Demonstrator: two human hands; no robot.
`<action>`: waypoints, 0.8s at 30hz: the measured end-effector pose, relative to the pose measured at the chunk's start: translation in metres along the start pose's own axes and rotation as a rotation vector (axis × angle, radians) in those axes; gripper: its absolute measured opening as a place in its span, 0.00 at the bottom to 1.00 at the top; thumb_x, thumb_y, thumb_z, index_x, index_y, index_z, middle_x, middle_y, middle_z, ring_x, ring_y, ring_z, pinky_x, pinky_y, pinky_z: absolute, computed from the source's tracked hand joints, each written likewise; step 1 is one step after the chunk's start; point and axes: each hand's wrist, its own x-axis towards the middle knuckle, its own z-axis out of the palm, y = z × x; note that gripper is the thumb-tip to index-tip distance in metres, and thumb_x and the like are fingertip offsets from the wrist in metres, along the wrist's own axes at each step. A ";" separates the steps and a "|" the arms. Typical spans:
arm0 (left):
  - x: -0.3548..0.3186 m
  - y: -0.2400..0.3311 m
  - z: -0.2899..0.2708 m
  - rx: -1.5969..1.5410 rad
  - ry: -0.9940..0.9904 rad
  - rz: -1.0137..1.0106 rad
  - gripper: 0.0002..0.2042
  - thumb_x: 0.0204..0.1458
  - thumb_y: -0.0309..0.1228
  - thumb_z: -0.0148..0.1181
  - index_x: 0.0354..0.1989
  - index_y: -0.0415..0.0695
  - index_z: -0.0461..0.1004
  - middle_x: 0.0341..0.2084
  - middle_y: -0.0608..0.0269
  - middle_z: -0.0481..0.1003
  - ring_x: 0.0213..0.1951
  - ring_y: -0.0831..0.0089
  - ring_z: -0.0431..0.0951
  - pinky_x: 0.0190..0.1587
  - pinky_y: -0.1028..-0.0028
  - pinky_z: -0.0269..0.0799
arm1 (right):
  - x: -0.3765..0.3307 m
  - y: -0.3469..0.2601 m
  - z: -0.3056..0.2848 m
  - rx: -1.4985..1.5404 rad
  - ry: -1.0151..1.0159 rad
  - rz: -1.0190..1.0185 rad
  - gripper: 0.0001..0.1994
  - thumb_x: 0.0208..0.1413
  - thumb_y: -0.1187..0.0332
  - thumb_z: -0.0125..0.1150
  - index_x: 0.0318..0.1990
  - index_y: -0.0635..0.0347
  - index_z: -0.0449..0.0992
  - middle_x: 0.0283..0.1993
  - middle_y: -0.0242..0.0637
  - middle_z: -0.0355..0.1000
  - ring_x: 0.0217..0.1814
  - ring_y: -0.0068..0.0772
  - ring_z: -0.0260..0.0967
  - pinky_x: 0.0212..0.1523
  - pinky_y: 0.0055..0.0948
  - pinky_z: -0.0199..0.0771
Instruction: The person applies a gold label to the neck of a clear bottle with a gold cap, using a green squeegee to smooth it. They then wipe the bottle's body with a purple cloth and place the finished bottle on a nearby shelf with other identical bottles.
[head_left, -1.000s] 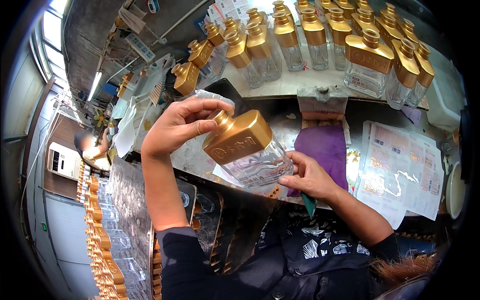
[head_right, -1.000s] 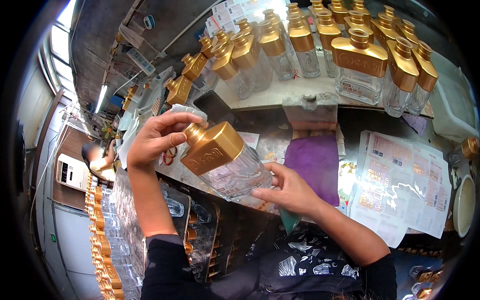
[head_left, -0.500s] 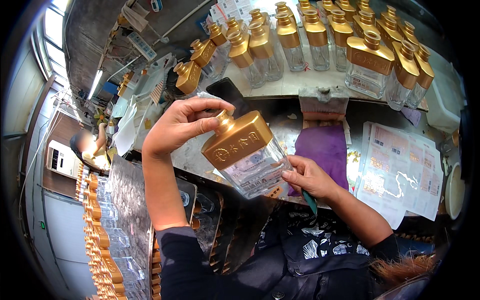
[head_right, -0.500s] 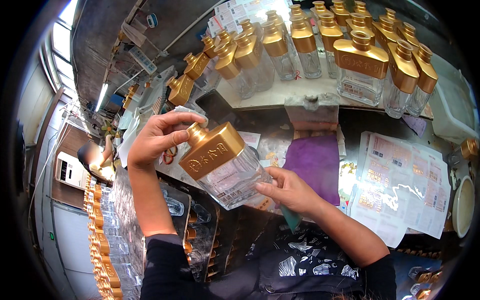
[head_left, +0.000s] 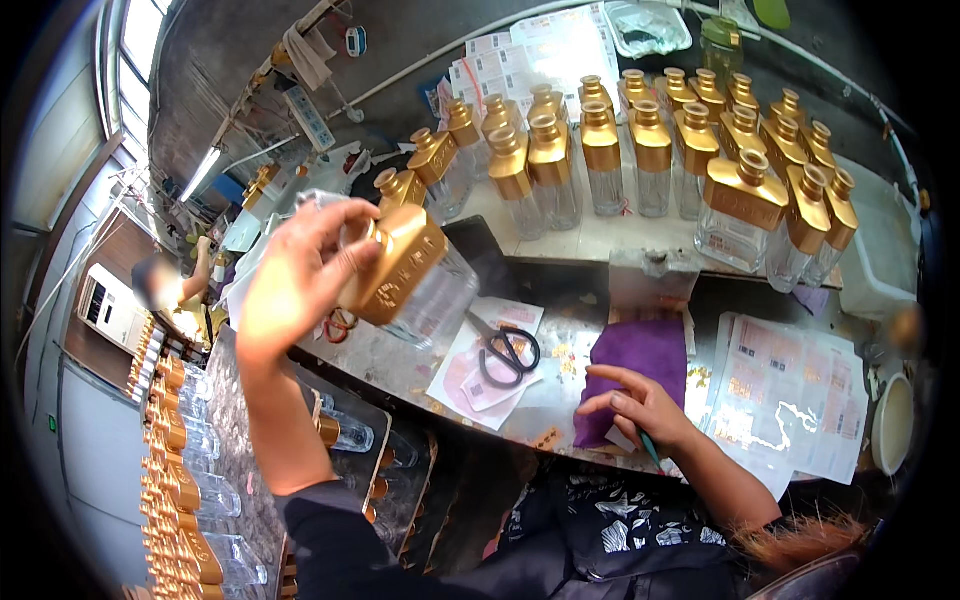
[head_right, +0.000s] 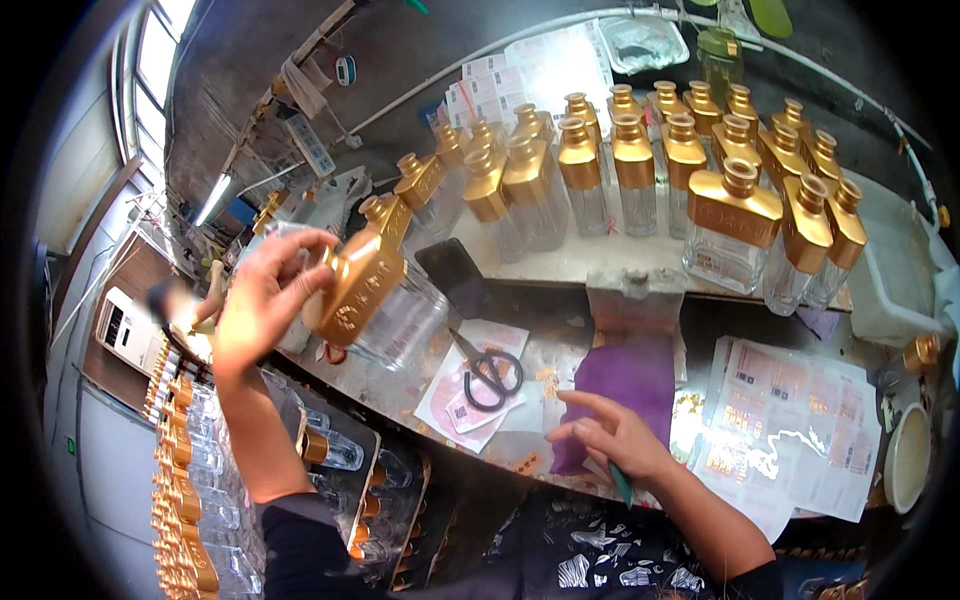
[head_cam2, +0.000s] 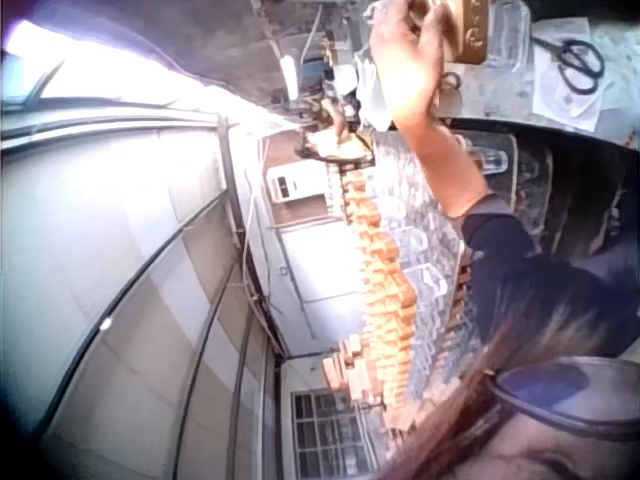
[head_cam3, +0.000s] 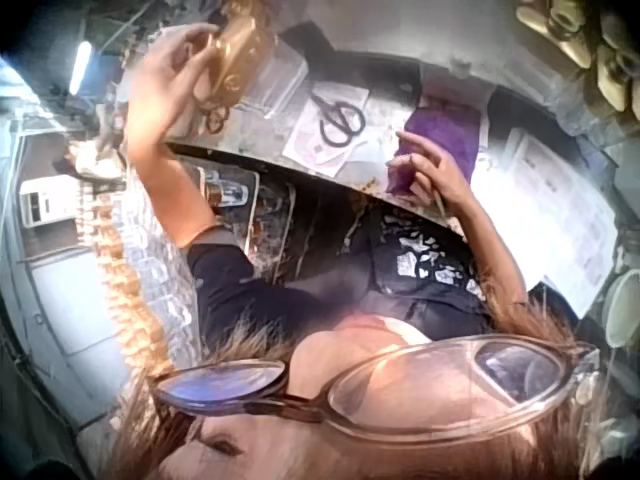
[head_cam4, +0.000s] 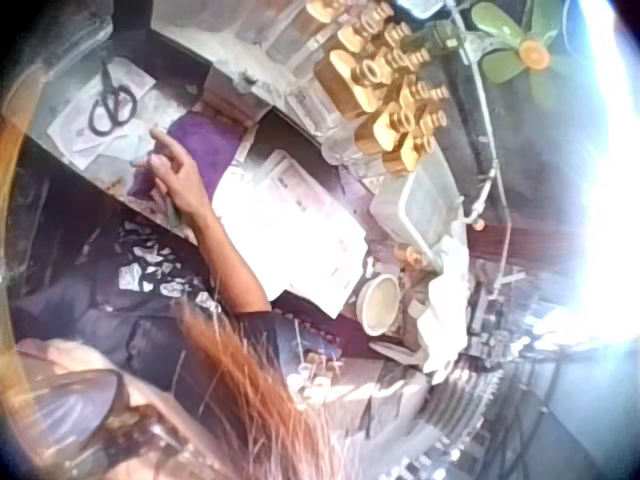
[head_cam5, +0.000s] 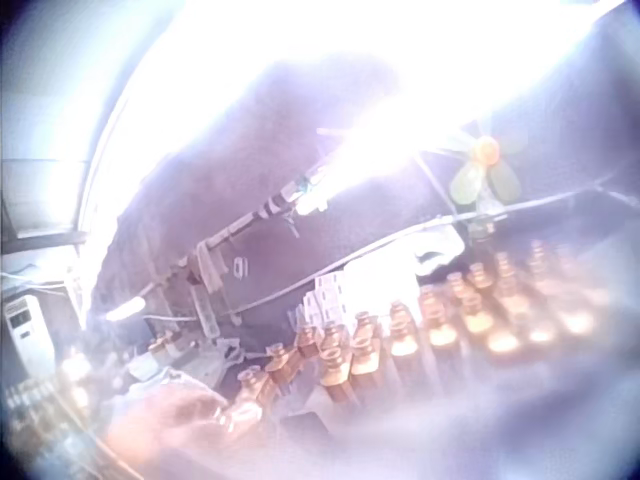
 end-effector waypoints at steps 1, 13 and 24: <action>0.012 -0.006 -0.006 0.063 0.026 0.056 0.15 0.50 0.27 0.62 0.47 0.39 0.74 0.35 0.64 0.71 0.27 0.84 0.70 0.32 0.81 0.68 | -0.001 0.002 -0.002 0.006 0.012 -0.012 0.28 0.60 0.62 0.55 0.64 0.63 0.57 0.44 0.38 0.76 0.19 0.11 0.53 0.20 0.12 0.55; 0.182 -0.054 0.003 0.142 0.011 -0.001 0.16 0.48 0.37 0.61 0.37 0.36 0.78 0.28 0.52 0.79 0.31 0.64 0.80 0.39 0.70 0.73 | -0.004 0.006 -0.004 0.018 0.102 0.025 0.28 0.60 0.61 0.56 0.64 0.63 0.58 0.44 0.42 0.76 0.17 0.13 0.55 0.18 0.13 0.56; 0.241 -0.099 0.119 0.163 -0.079 -0.020 0.16 0.43 0.38 0.66 0.36 0.38 0.79 0.27 0.53 0.79 0.30 0.68 0.80 0.35 0.70 0.74 | -0.016 -0.012 -0.002 0.019 0.092 -0.044 0.31 0.56 0.60 0.55 0.64 0.64 0.57 0.43 0.48 0.76 0.14 0.13 0.57 0.17 0.13 0.59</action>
